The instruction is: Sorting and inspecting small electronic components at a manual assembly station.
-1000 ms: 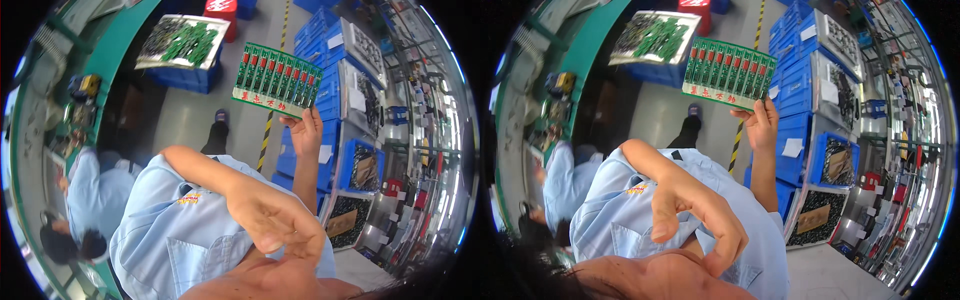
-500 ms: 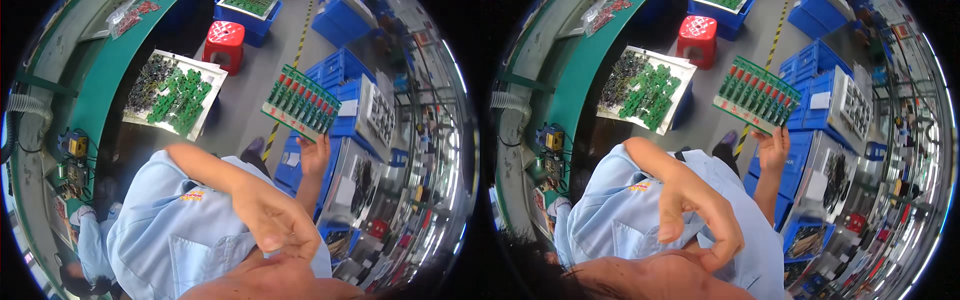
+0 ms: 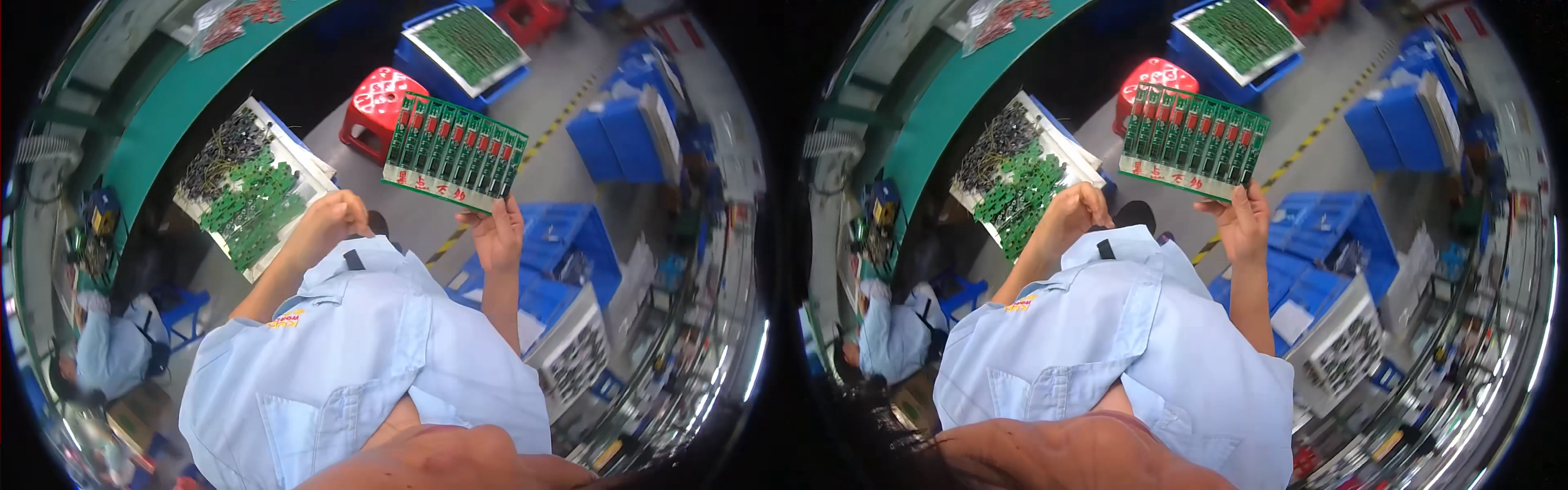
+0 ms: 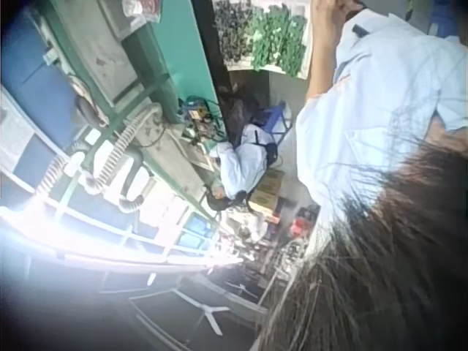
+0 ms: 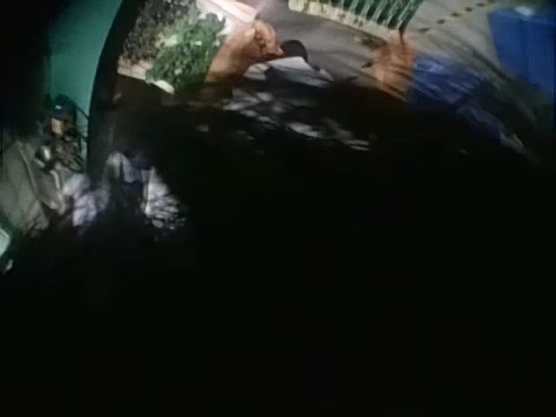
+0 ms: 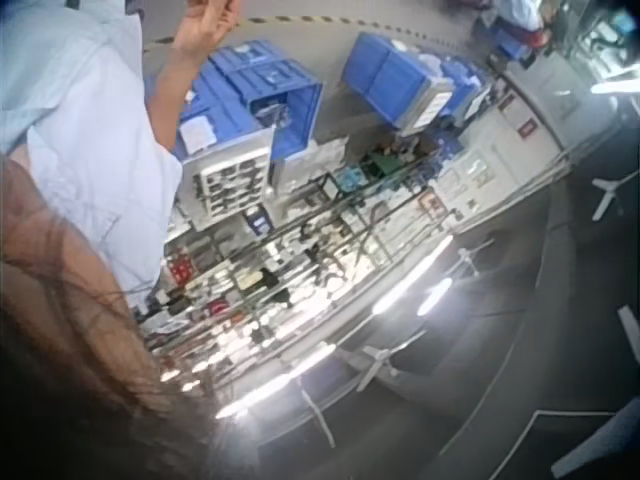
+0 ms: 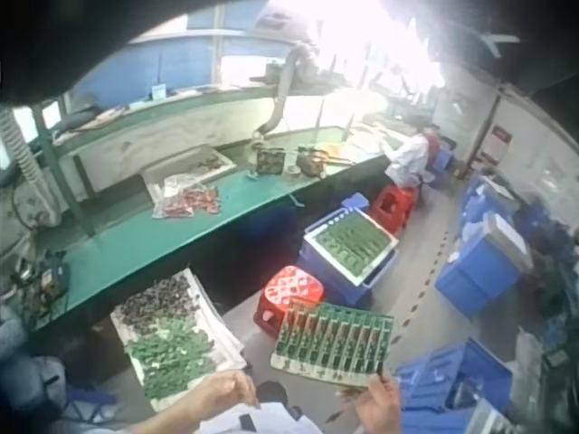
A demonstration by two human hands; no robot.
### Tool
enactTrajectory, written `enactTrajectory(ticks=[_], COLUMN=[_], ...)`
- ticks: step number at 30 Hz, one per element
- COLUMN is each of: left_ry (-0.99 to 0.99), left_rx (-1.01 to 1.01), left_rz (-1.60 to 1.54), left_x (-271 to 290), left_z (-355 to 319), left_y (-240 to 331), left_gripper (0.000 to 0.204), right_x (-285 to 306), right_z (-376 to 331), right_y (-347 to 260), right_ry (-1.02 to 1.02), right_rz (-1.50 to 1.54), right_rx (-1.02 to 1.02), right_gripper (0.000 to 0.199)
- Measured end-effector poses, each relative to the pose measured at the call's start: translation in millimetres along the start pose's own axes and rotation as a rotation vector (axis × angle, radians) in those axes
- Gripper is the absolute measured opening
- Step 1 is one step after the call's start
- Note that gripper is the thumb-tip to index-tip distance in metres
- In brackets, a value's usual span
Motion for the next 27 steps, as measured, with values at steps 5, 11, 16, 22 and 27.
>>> enactTrajectory(ticks=[5, 11, 16, 22, 27], left_ry=[0.395, 0.263, 0.546, 1.201, 1.652], left_rx=[-0.139, -0.151, -0.12, -0.121, -0.36], left_rz=[0.032, 0.368, 0.049, 0.114, 0.183], left_x=[37, 4, 56, 144, 177], left_z=[80, 227, 315, 303, 255], left_y=[11, 24, 50, 136, 127], left_gripper=[0.029, 0.05, 0.048, 0.047, 0.034], right_x=[-4, -45, -58, -19, -32], right_z=[101, 203, 293, 455, 647], right_y=[12, 38, 79, 135, 189], right_ry=[-0.119, 0.018, 0.016, -0.331, -0.614], right_rz=[0.049, -0.094, -0.219, -0.749, -0.974], right_rx=[-0.097, -0.386, -0.516, -0.553, -0.415], right_gripper=[0.034, 0.037, 0.039, 0.031, 0.017])
Point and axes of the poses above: each hand's wrist, its own z-axis towards the middle knuckle, its own x-axis out of the back of the hand, y = z × x, the point moved 9 cm from there along z, towards the middle knuckle, and after that the axes turned 10 degrees about y, right-handed, at the moved point
